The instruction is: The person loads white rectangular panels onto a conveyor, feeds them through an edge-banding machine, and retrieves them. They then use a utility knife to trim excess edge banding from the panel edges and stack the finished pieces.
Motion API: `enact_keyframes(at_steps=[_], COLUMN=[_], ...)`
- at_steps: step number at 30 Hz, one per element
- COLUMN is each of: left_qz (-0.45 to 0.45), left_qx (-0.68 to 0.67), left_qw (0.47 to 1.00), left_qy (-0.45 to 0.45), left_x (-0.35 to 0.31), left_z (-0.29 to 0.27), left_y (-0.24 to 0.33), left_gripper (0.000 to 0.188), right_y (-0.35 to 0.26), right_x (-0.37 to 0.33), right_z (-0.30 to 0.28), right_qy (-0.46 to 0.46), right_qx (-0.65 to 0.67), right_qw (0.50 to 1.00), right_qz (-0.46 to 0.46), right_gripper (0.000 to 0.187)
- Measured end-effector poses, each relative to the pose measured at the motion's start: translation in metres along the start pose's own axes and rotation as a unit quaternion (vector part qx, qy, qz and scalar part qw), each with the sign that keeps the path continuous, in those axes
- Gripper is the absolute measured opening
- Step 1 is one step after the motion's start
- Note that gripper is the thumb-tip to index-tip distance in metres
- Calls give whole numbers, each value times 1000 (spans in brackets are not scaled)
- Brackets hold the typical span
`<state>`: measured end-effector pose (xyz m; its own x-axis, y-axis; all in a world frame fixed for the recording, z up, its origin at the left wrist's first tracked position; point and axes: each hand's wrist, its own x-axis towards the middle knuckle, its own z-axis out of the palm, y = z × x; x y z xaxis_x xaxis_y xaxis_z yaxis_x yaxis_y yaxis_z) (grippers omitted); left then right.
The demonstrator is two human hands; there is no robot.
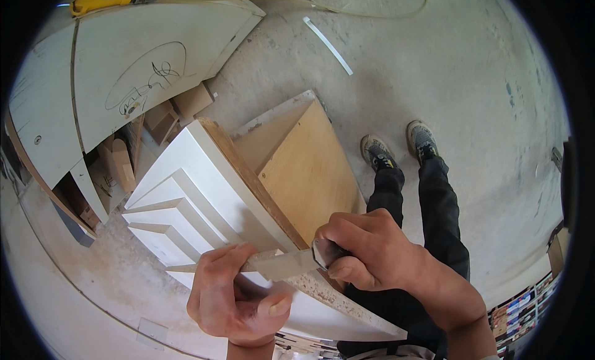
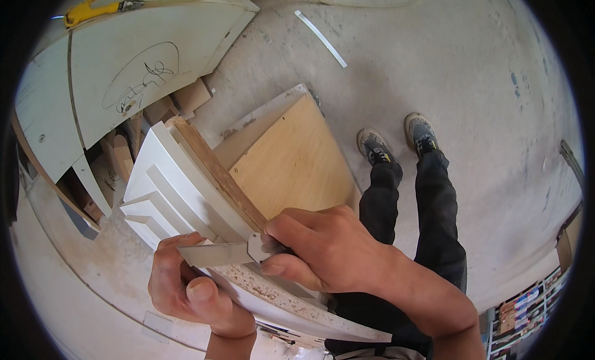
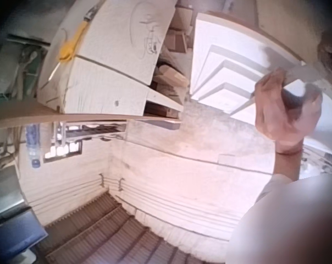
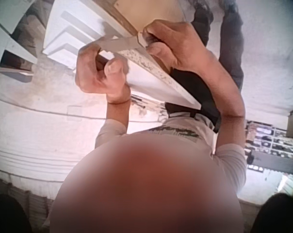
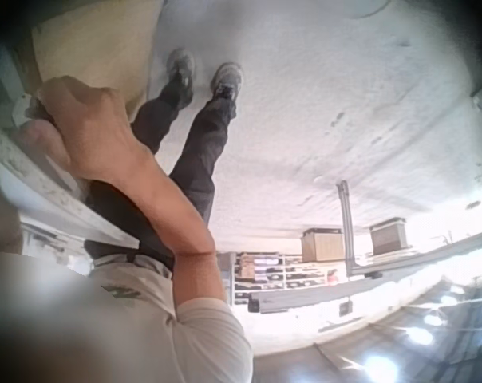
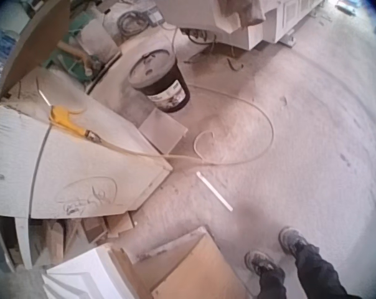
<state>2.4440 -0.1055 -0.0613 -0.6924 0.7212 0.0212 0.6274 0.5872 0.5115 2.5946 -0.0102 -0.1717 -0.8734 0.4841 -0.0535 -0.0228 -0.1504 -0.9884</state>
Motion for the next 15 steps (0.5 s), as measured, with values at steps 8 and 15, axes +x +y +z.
enact_keyframes(at_steps=[8,15], left_qz=[31,58], left_qx=[26,67], left_qw=[999,995], left_qy=[-17,-35], left_x=[2,3], left_z=[-4,-7], left_y=[2,1], left_gripper=[65,59], right_y=[-2,10], right_x=[1,10], right_z=[-1,2], right_qy=[-47,-25], right_qx=[55,66], right_qw=[997,996], right_qz=[6,-54], right_gripper=[37,45])
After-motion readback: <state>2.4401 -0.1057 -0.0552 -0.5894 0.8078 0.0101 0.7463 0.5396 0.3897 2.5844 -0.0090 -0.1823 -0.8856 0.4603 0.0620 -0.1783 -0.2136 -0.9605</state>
